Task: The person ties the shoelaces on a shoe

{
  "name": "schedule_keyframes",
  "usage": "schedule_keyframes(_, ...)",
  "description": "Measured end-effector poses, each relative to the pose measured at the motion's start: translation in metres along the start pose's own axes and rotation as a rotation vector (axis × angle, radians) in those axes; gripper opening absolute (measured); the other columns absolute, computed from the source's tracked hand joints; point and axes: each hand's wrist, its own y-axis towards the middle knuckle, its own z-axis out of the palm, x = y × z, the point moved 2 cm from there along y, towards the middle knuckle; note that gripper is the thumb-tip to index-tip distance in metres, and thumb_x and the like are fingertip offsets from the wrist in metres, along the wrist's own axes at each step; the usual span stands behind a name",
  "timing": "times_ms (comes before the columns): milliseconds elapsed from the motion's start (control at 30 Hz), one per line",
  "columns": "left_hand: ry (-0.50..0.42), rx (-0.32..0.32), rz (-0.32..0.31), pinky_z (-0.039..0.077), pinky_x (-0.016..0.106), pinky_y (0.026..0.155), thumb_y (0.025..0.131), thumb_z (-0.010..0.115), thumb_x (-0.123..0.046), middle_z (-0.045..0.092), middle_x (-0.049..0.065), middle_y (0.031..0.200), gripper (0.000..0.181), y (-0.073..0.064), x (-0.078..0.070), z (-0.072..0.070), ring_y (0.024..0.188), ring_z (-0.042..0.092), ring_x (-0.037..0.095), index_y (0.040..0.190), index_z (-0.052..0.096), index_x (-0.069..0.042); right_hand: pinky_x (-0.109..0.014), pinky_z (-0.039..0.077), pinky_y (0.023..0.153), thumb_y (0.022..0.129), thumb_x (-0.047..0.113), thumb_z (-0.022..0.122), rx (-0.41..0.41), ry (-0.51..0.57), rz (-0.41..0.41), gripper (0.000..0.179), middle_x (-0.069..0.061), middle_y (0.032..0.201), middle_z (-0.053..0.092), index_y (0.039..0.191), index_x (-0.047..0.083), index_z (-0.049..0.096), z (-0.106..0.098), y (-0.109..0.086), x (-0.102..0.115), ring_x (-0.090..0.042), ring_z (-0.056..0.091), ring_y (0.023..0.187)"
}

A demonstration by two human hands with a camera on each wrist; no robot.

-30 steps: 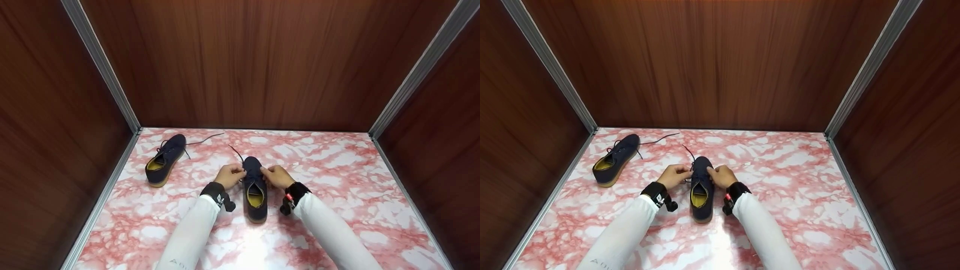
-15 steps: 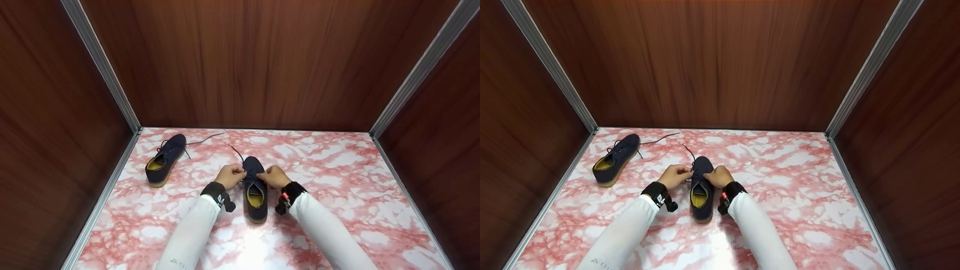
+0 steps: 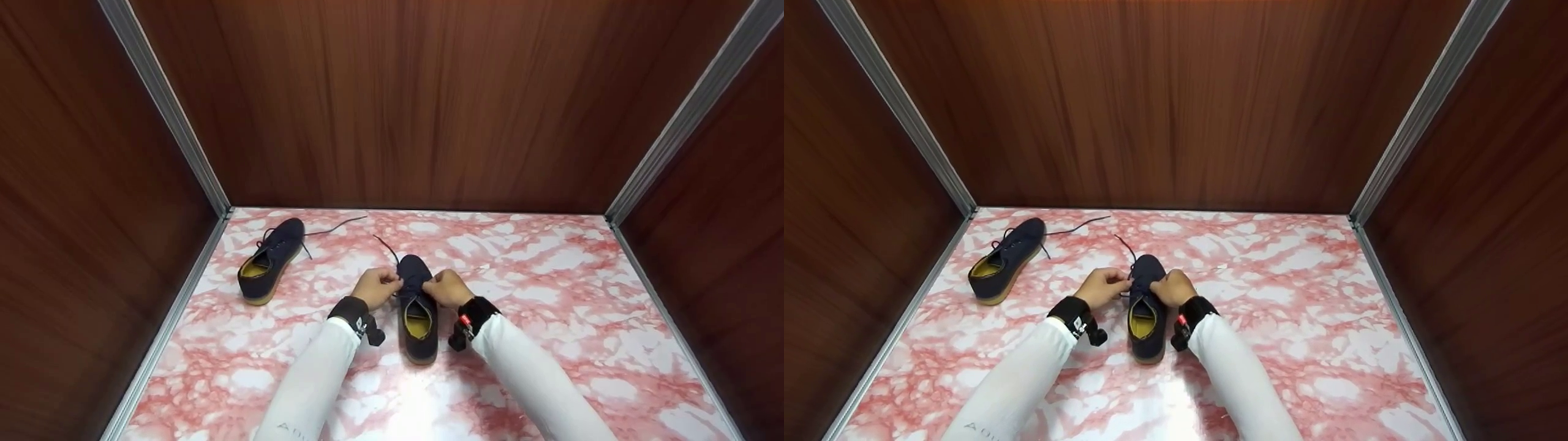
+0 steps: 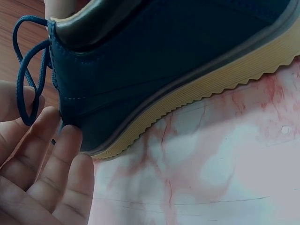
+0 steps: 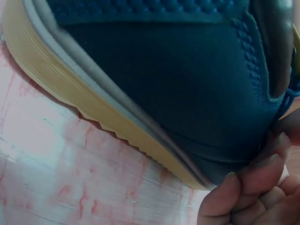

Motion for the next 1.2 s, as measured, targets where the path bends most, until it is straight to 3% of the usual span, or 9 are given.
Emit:
schedule_keyframes(133, 0.000, -0.010, 0.002, 0.052, 0.020, 0.069, 0.096, 0.072, -0.014, 0.075, 0.006, 0.087, 0.013, 0.000, 0.000, -0.001, 0.069, 0.059, 0.004, 0.094, 0.075, -0.001, -0.021, 0.037, 0.052, 0.089, 0.016, 0.060, -0.056, 0.043, -0.029, 0.030, 0.008, 0.058, 0.048, 0.060, 0.017, 0.055, -0.003, 0.000, 0.004, -0.010, 0.047, 0.055)
schedule_keyframes(300, -0.015, -0.011, -0.001, 0.051, 0.020, 0.068, 0.096, 0.072, -0.014, 0.074, 0.003, 0.084, 0.013, 0.000, 0.000, -0.003, 0.069, 0.059, 0.004, 0.091, 0.073, -0.002, -0.020, 0.046, 0.058, 0.094, 0.011, 0.057, -0.097, 0.207, -0.070, 0.019, 0.000, 0.072, 0.063, 0.076, 0.011, 0.062, -0.013, -0.001, 0.013, -0.013, 0.059, 0.064)
schedule_keyframes(467, -0.029, -0.008, -0.013, 0.050, 0.019, 0.066, 0.096, 0.072, -0.014, 0.072, 0.000, 0.081, 0.014, 0.000, 0.000, -0.003, 0.066, 0.058, 0.004, 0.090, 0.072, -0.002, -0.019, 0.052, 0.061, 0.099, 0.008, 0.050, -0.088, 0.328, -0.108, 0.017, -0.011, 0.084, 0.072, 0.085, 0.005, 0.060, -0.022, 0.000, 0.022, -0.012, 0.063, 0.063)
schedule_keyframes(733, -0.029, -0.012, -0.010, 0.047, 0.018, 0.066, 0.096, 0.072, -0.013, 0.065, -0.006, 0.077, 0.015, 0.000, 0.000, -0.002, 0.067, 0.056, 0.004, 0.087, 0.071, -0.002, -0.023, 0.058, 0.058, 0.105, 0.007, 0.037, -0.053, 0.487, -0.100, 0.014, -0.029, 0.107, 0.076, 0.102, 0.003, 0.051, -0.030, -0.001, 0.034, -0.008, 0.065, 0.055)
schedule_keyframes(833, -0.017, -0.014, -0.010, 0.047, 0.018, 0.066, 0.096, 0.072, -0.013, 0.064, -0.006, 0.076, 0.015, 0.001, 0.000, -0.002, 0.067, 0.056, 0.003, 0.086, 0.071, -0.002, -0.027, 0.061, 0.060, 0.105, 0.006, 0.031, -0.033, 0.545, -0.116, 0.014, -0.029, 0.104, 0.077, 0.107, 0.003, 0.045, -0.030, -0.001, 0.039, -0.009, 0.070, 0.057)
schedule_keyframes(933, -0.003, -0.012, -0.009, 0.047, 0.018, 0.067, 0.096, 0.072, -0.014, 0.063, -0.007, 0.076, 0.015, 0.002, -0.001, -0.002, 0.066, 0.056, 0.003, 0.086, 0.071, -0.003, -0.028, 0.061, 0.061, 0.107, 0.007, 0.030, -0.027, 0.588, -0.132, 0.013, -0.020, 0.091, 0.079, 0.106, 0.004, 0.043, -0.031, -0.002, 0.043, -0.012, 0.072, 0.061)
schedule_keyframes(1067, 0.002, -0.016, -0.002, 0.048, 0.019, 0.069, 0.096, 0.072, -0.014, 0.061, -0.008, 0.076, 0.016, 0.001, -0.002, -0.002, 0.068, 0.056, 0.004, 0.084, 0.070, -0.004, -0.028, 0.062, 0.063, 0.110, 0.010, 0.034, -0.031, 0.621, -0.168, 0.013, -0.008, 0.080, 0.074, 0.104, 0.007, 0.045, -0.036, -0.005, 0.050, -0.011, 0.068, 0.060)
schedule_keyframes(1200, -0.001, -0.017, -0.014, 0.047, 0.020, 0.069, 0.096, 0.072, -0.016, 0.059, -0.011, 0.072, 0.017, 0.000, -0.003, -0.002, 0.066, 0.056, 0.003, 0.081, 0.068, -0.008, -0.028, 0.062, 0.068, 0.109, 0.010, 0.042, -0.022, 0.652, -0.200, 0.010, -0.009, 0.081, 0.070, 0.105, 0.005, 0.049, -0.042, -0.010, 0.059, -0.012, 0.066, 0.062)
